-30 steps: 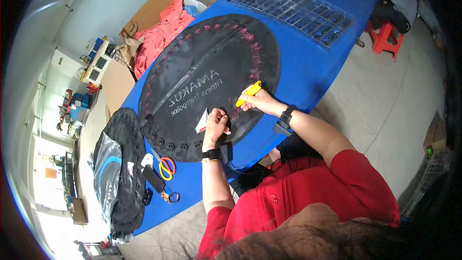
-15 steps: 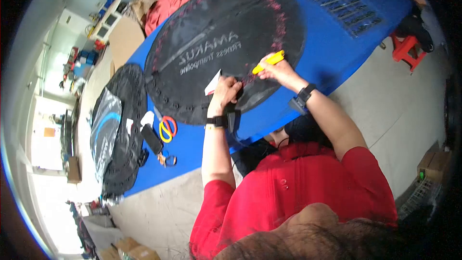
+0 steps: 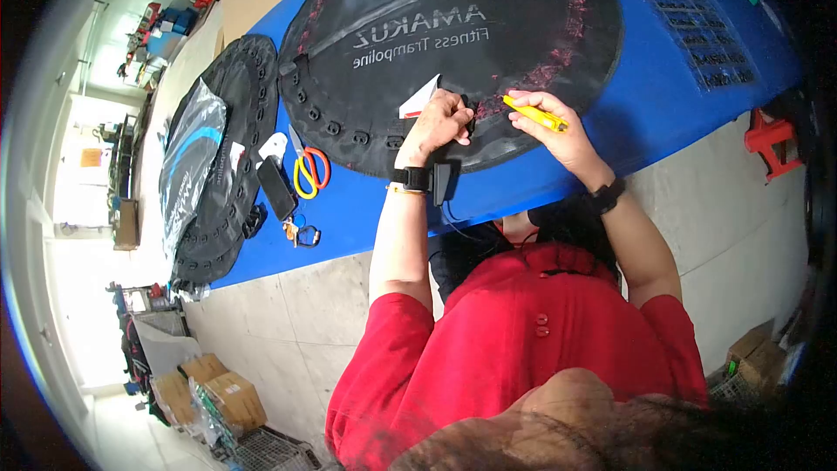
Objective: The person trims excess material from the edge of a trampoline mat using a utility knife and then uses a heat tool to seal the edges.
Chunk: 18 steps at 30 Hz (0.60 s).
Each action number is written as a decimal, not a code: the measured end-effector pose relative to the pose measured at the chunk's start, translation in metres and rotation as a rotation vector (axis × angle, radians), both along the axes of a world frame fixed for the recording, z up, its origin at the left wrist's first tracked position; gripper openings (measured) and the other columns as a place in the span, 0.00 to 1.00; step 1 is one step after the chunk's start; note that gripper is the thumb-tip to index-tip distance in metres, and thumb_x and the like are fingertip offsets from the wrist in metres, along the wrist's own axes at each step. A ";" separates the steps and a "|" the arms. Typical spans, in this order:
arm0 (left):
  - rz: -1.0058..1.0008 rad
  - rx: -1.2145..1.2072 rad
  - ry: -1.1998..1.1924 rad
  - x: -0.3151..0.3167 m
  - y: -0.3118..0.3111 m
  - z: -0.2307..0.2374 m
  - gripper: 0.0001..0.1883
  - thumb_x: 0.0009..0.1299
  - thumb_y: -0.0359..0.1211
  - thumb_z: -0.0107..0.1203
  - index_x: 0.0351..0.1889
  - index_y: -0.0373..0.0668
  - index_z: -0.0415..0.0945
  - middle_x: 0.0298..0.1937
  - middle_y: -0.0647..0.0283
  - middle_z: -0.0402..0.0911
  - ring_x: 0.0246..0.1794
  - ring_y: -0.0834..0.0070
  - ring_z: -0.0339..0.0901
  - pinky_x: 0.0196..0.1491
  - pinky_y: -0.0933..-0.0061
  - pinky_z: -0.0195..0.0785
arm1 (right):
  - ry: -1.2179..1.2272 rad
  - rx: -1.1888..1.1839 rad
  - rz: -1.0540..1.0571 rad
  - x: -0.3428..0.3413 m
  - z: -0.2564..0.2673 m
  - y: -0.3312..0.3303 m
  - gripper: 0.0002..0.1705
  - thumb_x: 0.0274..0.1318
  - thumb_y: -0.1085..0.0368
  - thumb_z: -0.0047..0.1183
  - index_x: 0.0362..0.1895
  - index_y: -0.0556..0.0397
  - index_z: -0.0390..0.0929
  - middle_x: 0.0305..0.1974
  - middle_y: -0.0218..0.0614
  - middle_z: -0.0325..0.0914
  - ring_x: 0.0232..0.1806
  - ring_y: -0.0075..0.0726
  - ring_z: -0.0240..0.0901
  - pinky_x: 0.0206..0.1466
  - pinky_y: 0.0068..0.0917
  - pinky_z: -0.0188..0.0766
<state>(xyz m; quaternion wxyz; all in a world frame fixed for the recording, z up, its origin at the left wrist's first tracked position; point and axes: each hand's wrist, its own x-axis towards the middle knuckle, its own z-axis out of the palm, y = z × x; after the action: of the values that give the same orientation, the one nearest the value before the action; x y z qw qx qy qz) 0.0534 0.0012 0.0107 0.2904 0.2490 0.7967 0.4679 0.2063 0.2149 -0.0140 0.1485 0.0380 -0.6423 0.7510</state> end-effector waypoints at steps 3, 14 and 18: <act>-0.003 0.008 0.008 0.000 -0.001 -0.001 0.13 0.77 0.33 0.59 0.31 0.36 0.73 0.24 0.63 0.79 0.23 0.75 0.83 0.28 0.75 0.76 | -0.059 -0.041 0.020 0.002 0.004 -0.010 0.17 0.67 0.72 0.64 0.58 0.54 0.76 0.63 0.39 0.78 0.64 0.28 0.74 0.69 0.28 0.70; 0.028 0.084 -0.025 0.001 -0.004 -0.009 0.13 0.78 0.33 0.59 0.32 0.37 0.72 0.25 0.65 0.77 0.22 0.78 0.80 0.28 0.75 0.75 | 0.174 0.418 -0.116 -0.004 -0.003 -0.023 0.19 0.64 0.70 0.66 0.56 0.53 0.75 0.57 0.37 0.80 0.62 0.30 0.74 0.66 0.29 0.70; 0.038 0.069 -0.002 0.001 -0.003 -0.009 0.14 0.78 0.33 0.59 0.31 0.37 0.72 0.25 0.64 0.77 0.23 0.78 0.80 0.28 0.74 0.76 | 0.009 0.234 -0.058 -0.002 -0.005 -0.028 0.20 0.64 0.71 0.66 0.57 0.53 0.75 0.56 0.35 0.79 0.61 0.29 0.74 0.65 0.29 0.71</act>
<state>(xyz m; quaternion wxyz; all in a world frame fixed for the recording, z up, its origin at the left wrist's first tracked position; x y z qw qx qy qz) 0.0541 -0.0017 0.0013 0.2734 0.2433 0.7844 0.5008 0.2047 0.1867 -0.0186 0.1676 0.0399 -0.7258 0.6660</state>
